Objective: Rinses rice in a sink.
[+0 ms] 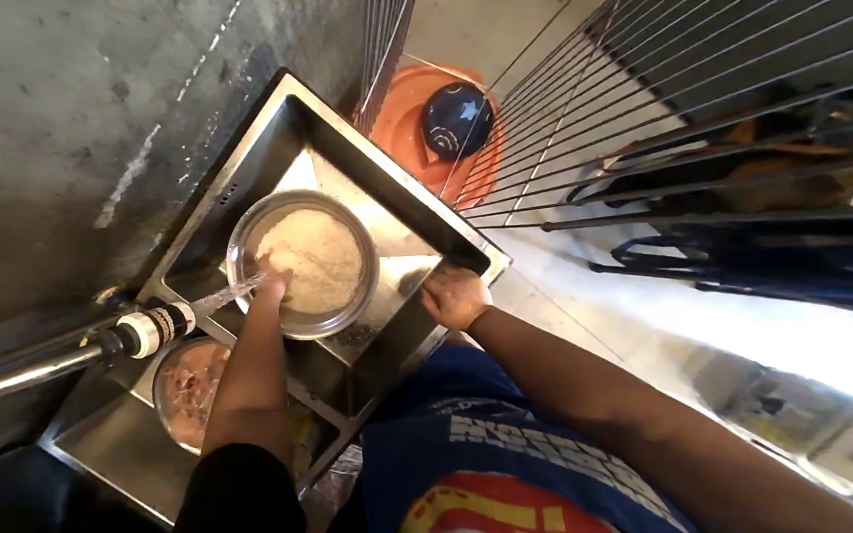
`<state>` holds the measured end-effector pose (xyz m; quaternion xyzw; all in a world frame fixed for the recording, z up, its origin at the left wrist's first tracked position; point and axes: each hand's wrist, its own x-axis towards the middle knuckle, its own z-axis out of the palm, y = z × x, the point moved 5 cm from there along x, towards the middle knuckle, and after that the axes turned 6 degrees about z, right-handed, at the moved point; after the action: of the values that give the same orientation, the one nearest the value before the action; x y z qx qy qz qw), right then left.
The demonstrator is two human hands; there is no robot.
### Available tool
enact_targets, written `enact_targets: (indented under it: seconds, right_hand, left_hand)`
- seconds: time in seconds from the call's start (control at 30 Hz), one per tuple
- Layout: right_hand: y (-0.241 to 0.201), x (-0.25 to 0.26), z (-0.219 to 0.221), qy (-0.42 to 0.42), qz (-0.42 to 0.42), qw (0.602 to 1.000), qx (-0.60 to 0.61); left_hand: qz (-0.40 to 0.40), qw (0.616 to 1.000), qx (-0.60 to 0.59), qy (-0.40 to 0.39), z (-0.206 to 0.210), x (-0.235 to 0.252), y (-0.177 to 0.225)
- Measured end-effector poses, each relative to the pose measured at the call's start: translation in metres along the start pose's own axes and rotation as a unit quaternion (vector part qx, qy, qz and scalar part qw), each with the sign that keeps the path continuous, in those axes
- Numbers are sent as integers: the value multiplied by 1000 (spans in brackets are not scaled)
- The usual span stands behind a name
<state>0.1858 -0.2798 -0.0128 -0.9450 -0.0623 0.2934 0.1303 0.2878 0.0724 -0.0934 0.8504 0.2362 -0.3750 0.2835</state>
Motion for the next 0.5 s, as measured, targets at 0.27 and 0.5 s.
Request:
enact_targets:
  seconds: [0.27,0.5]
  right_hand:
    - [0,0,1,18,-7,1000,-9]
    - [1,0,1,47,-13,999,-16]
  left_hand:
    - [51,985,163,8,25,-38,66]
    - [162,957,235,43,24,0,137]
